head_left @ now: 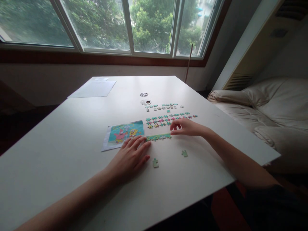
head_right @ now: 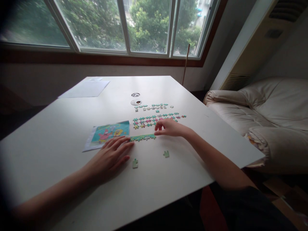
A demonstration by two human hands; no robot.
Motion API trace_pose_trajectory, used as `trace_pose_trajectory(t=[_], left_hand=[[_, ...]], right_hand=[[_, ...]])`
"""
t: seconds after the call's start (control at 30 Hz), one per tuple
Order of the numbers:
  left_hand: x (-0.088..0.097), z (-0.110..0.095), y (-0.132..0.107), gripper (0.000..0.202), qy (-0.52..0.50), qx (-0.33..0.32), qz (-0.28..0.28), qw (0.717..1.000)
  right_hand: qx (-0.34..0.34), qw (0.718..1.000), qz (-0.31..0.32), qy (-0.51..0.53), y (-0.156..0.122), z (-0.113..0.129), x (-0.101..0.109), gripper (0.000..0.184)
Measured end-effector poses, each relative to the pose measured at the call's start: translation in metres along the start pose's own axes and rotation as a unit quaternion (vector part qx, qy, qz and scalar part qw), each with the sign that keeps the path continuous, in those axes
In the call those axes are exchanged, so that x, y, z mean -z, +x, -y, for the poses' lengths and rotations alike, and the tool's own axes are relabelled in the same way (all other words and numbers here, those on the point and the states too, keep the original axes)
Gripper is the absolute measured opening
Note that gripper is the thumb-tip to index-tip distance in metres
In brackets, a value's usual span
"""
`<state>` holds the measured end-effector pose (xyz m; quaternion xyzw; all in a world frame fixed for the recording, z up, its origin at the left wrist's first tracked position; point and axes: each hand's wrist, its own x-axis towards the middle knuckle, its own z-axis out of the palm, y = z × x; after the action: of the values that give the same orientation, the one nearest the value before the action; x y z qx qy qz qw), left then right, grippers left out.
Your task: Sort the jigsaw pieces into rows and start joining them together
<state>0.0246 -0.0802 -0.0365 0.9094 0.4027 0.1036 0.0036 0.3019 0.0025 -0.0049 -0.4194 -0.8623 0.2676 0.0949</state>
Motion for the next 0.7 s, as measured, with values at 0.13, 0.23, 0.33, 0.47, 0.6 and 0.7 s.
trace_pose_trajectory(t=[0.13,0.23,0.33,0.47,0.6,0.7], left_hand=[[-0.004,0.003,-0.001,0.041,0.015,0.031,-0.024,0.999],[-0.006,0.005,-0.002,0.042,0.031,0.055,-0.023,0.998],[-0.007,0.004,-0.001,0.043,0.045,0.072,-0.025,0.996],[-0.007,0.003,0.000,0.043,0.054,0.084,-0.036,0.994],[-0.007,0.003,-0.001,0.043,0.058,0.075,-0.038,0.995],[-0.008,0.003,-0.001,0.041,0.059,0.067,-0.041,0.995]], right_hand=[[-0.023,0.999,0.005,-0.032,-0.007,-0.012,0.017,0.025],[-0.046,0.997,0.027,-0.050,-0.011,-0.018,0.022,0.027],[-0.056,0.996,0.051,-0.052,-0.011,-0.022,0.021,0.029],[-0.054,0.996,0.066,-0.030,-0.008,-0.024,0.016,0.029],[-0.036,0.997,0.070,-0.004,-0.007,-0.021,0.011,0.029],[-0.027,0.997,0.078,0.010,-0.007,-0.017,0.008,0.029]])
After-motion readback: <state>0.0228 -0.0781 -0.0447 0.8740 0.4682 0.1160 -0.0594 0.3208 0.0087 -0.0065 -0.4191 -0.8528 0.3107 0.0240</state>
